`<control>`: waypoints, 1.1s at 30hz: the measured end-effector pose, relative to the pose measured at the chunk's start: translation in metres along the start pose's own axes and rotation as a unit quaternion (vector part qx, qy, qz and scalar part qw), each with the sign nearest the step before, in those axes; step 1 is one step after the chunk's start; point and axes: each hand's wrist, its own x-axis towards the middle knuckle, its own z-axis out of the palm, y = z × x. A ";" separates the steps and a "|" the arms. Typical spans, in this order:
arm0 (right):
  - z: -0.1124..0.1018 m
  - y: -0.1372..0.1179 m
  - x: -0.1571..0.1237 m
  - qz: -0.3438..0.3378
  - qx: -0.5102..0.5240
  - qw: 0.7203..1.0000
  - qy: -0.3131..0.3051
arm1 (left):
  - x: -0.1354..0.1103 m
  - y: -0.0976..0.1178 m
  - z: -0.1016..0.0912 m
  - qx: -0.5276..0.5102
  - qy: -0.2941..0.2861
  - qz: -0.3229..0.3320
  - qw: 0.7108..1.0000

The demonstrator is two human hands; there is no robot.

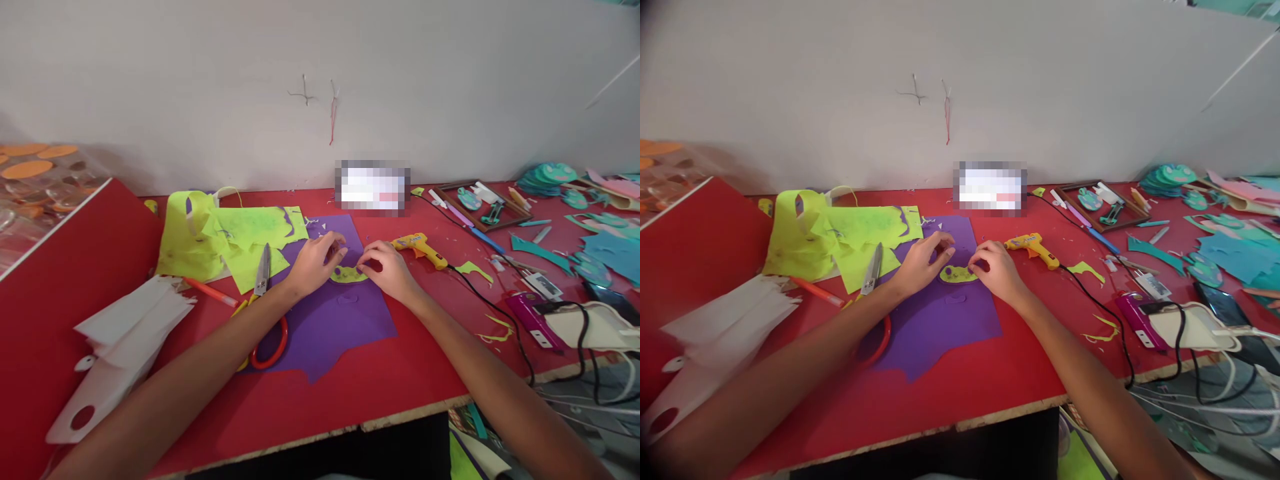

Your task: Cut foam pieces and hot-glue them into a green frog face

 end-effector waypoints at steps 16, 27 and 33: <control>-0.035 0.006 -0.008 -0.118 -0.056 0.990 -0.062 | 0.004 -0.020 0.004 0.030 -0.064 -0.066 0.995; -0.032 0.008 -0.007 -0.124 -0.079 0.985 -0.095 | 0.010 -0.019 -0.007 0.031 -0.150 -0.056 0.987; -0.031 0.009 -0.008 -0.126 -0.088 0.983 -0.097 | 0.012 -0.017 -0.009 0.022 -0.168 -0.076 0.983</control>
